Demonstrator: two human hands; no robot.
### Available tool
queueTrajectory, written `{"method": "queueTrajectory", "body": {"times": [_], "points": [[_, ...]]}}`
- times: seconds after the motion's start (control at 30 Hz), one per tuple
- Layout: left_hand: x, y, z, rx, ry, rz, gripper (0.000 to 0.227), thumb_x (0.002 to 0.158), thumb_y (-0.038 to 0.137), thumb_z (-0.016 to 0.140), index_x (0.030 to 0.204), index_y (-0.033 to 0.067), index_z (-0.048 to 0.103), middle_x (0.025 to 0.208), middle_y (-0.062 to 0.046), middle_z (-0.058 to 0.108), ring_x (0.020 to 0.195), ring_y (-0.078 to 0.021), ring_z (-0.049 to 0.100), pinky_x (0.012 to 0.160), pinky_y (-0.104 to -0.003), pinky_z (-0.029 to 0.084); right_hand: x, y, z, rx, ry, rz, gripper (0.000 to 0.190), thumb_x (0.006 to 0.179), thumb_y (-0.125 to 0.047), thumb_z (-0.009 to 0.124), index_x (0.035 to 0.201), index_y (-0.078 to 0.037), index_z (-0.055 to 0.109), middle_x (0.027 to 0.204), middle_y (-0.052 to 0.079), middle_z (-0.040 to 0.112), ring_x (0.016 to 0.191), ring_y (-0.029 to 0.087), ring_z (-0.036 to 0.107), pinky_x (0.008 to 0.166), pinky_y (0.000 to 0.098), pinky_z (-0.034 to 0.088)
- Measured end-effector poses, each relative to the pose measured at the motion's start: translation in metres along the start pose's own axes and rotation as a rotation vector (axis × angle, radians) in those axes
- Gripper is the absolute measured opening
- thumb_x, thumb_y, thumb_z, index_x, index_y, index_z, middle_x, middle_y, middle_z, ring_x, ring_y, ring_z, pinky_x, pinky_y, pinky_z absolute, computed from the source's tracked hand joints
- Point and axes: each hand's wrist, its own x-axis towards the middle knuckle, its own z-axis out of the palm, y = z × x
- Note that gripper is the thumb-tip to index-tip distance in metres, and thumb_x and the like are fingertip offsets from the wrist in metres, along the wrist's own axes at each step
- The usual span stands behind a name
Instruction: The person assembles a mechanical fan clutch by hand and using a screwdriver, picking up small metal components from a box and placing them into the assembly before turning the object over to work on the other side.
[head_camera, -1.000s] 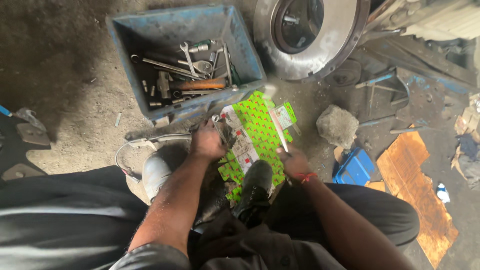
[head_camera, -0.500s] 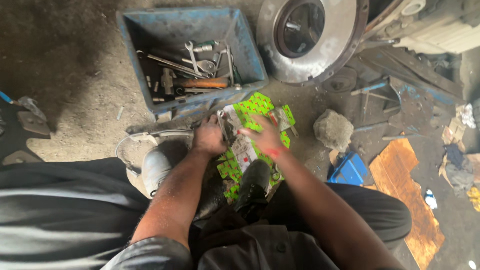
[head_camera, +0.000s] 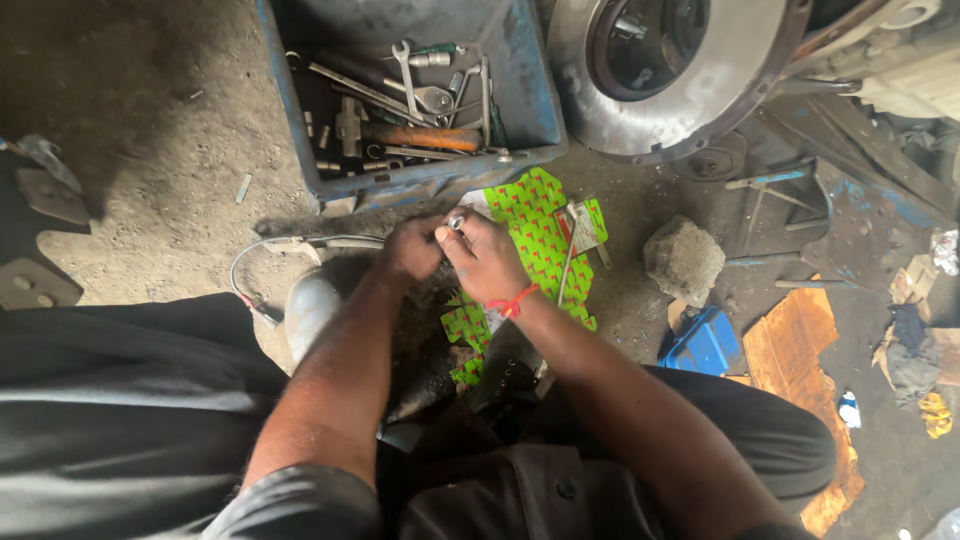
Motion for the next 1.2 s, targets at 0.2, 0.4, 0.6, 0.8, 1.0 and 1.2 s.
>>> {"method": "queueTrajectory", "body": {"times": [0.2,0.4,0.6,0.8,1.0,1.2], "points": [[-0.005,0.022,0.001,0.195,-0.031,0.032,0.039,0.08,0.031,0.074,0.117,0.0184,0.074,0.118,-0.012,0.075,0.112,-0.0318,0.069,0.094,-0.039,0.054,-0.014,-0.006,0.002,-0.045,0.041,-0.051,0.009,0.099,-0.013,0.063,0.098,-0.004,0.061,0.09,0.015,0.066,0.08,0.034,0.066,0.07,0.0409,0.053],[-0.002,0.034,-0.004,0.126,-0.058,-0.05,0.037,0.098,0.037,0.065,0.126,0.0125,0.069,0.126,-0.017,0.071,0.12,-0.0336,0.067,0.105,-0.039,0.049,-0.03,-0.003,0.007,-0.191,-0.186,-0.238,0.011,0.09,-0.014,0.067,0.097,-0.006,0.063,0.099,0.015,0.064,0.09,0.037,0.065,0.076,0.0464,0.053],[0.0,0.032,0.006,0.181,-0.013,-0.103,0.036,0.097,0.038,0.064,0.124,0.0153,0.072,0.127,-0.017,0.071,0.12,-0.0347,0.067,0.106,-0.038,0.051,-0.084,0.006,0.043,-0.549,-0.448,-0.35,0.022,0.084,-0.019,0.062,0.104,-0.012,0.067,0.115,0.012,0.065,0.094,0.033,0.062,0.075,0.048,0.05],[0.004,0.036,0.006,0.279,0.091,0.06,0.037,0.096,0.039,0.065,0.12,0.0121,0.073,0.126,-0.022,0.068,0.117,-0.0405,0.063,0.101,-0.045,0.048,-0.11,0.062,0.057,-0.811,-0.761,-0.194,0.013,0.089,-0.018,0.06,0.096,-0.015,0.07,0.11,0.009,0.065,0.086,0.031,0.066,0.074,0.0509,0.051],[0.003,0.038,0.005,0.27,-0.042,-0.158,0.037,0.097,0.045,0.057,0.12,0.0206,0.073,0.118,-0.02,0.072,0.114,-0.0392,0.066,0.099,-0.045,0.052,-0.128,0.087,0.069,-0.922,-0.825,-0.093,0.021,0.092,-0.027,0.057,0.084,-0.016,0.074,0.098,0.009,0.067,0.093,0.03,0.065,0.084,0.0516,0.045],[0.012,0.035,0.017,0.414,-0.035,-0.102,0.037,0.099,0.042,0.053,0.123,0.0197,0.07,0.121,-0.022,0.069,0.115,-0.0427,0.063,0.104,-0.049,0.048,-0.12,0.072,0.057,-0.988,-0.871,-0.052,0.018,0.09,-0.024,0.057,0.091,-0.017,0.074,0.099,0.007,0.068,0.093,0.029,0.067,0.087,0.052,0.044]]}}
